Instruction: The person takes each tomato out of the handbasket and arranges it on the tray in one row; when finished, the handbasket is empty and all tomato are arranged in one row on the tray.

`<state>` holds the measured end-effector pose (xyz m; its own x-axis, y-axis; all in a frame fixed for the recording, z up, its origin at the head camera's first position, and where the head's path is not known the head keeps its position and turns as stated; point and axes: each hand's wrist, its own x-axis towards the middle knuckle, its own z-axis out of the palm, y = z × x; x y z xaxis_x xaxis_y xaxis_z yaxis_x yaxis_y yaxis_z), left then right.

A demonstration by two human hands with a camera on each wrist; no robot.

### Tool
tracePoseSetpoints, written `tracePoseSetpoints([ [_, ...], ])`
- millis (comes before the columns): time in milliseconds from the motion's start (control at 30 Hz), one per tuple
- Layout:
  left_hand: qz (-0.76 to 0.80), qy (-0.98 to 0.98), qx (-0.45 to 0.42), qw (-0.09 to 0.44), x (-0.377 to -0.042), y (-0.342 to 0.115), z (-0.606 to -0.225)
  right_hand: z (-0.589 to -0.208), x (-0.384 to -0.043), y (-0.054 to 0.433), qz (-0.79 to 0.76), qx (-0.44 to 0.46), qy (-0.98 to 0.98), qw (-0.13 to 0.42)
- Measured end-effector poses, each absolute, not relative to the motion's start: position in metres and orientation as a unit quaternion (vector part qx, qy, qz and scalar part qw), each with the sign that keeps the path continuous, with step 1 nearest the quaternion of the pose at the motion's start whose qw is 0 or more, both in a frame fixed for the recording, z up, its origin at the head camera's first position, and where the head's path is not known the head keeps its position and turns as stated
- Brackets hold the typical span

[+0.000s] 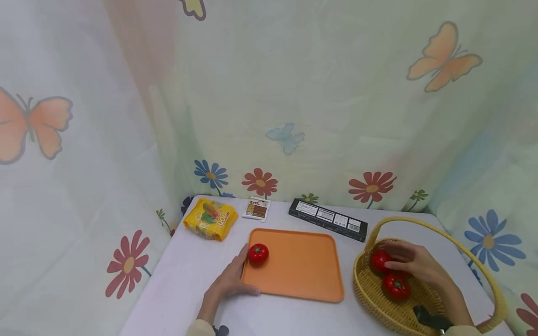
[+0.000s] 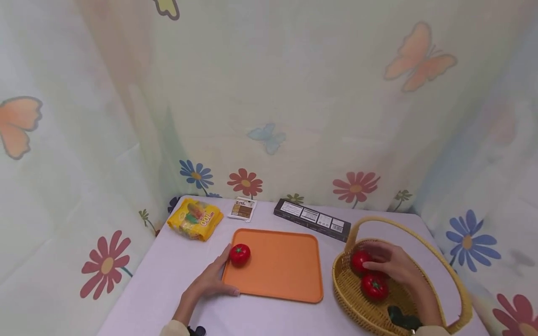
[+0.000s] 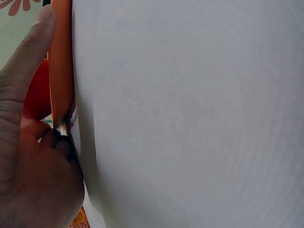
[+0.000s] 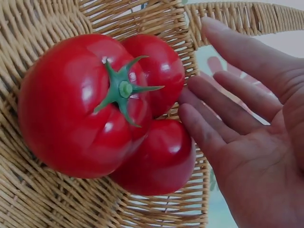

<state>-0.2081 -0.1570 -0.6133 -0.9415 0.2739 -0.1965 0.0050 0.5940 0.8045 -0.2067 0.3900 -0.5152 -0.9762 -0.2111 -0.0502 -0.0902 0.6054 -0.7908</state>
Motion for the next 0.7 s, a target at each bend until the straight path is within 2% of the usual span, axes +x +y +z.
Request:
tracePoseSetpoints([
  [267, 0.436, 0.884, 0.07, 0.155, -0.208, -0.155, -0.615, -0.514, -0.216, 0.392, -0.405, -0.111, 0.902, 0.096],
  [567, 0.445, 0.878, 0.066, 0.161, -0.206, -0.156, -0.612, -0.522, -0.224, 0.395, -0.408, -0.071, 0.903, 0.116],
  [700, 0.446, 0.878, 0.068, 0.161, -0.206, -0.156, -0.611, -0.52, -0.227, 0.396, -0.398, -0.077, 0.908, 0.106],
])
